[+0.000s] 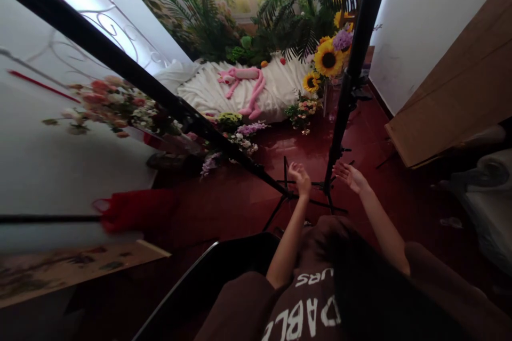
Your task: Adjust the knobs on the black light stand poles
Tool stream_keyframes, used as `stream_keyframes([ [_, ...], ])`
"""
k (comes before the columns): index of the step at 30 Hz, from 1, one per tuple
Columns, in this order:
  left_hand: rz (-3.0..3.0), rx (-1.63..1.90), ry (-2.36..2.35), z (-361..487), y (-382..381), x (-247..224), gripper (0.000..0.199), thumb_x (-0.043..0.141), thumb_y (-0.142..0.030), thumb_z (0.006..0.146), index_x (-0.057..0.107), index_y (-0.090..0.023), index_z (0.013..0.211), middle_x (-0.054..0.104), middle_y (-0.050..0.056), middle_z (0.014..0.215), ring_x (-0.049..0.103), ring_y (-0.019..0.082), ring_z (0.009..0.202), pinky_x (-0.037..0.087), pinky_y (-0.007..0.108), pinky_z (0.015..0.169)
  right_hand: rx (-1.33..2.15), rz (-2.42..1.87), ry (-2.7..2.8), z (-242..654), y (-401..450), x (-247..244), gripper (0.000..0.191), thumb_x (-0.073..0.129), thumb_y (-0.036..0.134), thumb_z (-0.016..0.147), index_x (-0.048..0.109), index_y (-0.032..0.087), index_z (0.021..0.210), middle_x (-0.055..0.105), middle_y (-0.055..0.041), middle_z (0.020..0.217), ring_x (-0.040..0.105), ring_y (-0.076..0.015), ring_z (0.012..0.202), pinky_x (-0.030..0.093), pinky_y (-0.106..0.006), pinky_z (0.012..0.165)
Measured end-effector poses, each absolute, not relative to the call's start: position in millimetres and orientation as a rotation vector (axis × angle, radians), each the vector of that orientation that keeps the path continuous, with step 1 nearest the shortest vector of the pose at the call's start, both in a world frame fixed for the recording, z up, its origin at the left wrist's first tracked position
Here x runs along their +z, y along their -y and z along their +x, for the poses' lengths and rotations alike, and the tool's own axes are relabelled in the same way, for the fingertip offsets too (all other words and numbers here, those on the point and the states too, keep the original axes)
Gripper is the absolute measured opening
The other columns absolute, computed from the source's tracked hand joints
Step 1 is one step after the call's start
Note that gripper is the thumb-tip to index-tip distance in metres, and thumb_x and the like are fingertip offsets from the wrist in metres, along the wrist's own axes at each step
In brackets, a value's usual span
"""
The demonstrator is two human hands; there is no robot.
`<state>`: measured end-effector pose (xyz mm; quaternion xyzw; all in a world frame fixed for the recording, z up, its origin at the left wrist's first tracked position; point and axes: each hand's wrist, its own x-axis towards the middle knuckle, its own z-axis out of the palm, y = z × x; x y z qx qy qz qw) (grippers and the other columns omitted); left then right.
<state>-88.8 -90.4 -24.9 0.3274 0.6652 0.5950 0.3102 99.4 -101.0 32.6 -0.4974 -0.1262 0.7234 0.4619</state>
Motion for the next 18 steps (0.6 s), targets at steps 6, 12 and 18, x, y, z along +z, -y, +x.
stream_keyframes([
  [6, 0.283, 1.954, -2.249, -189, 97, -15, 0.037, 0.033, -0.047, 0.101, 0.038, -0.015, 0.119, 0.042, 0.019, 0.133, 0.050, 0.019, 0.126, 0.040, 0.034, 0.110, 1.841, -1.259, 0.386, 93, 111, 7, 0.017, 0.047, 0.016, 0.095, 0.063, 0.020, 0.095, 0.078, -0.0067, 0.088, 0.076, -0.0160, 0.079, 0.062, -0.026, 0.070],
  [12, 0.955, 1.953, -1.801, -260, 86, 21, 0.053, 0.033, -0.065, 0.096, 0.055, -0.018, 0.106, 0.063, 0.008, 0.103, 0.061, 0.013, 0.091, 0.051, 0.025, 0.083, 1.926, -1.252, 0.520, 70, 103, 3, 0.016, 0.049, 0.017, 0.094, 0.063, 0.022, 0.099, 0.079, -0.0050, 0.091, 0.077, -0.0157, 0.081, 0.062, -0.025, 0.069],
  [18, 0.999, 1.847, -1.613, -270, 76, 27, 0.049, 0.044, -0.068, 0.091, 0.058, -0.021, 0.093, 0.062, 0.004, 0.079, 0.051, 0.010, 0.062, 0.047, 0.022, 0.059, 2.099, -1.240, 0.700, 14, 88, 20, 0.018, 0.047, 0.018, 0.095, 0.064, 0.022, 0.101, 0.078, -0.0047, 0.093, 0.075, -0.0142, 0.081, 0.060, -0.025, 0.073],
])
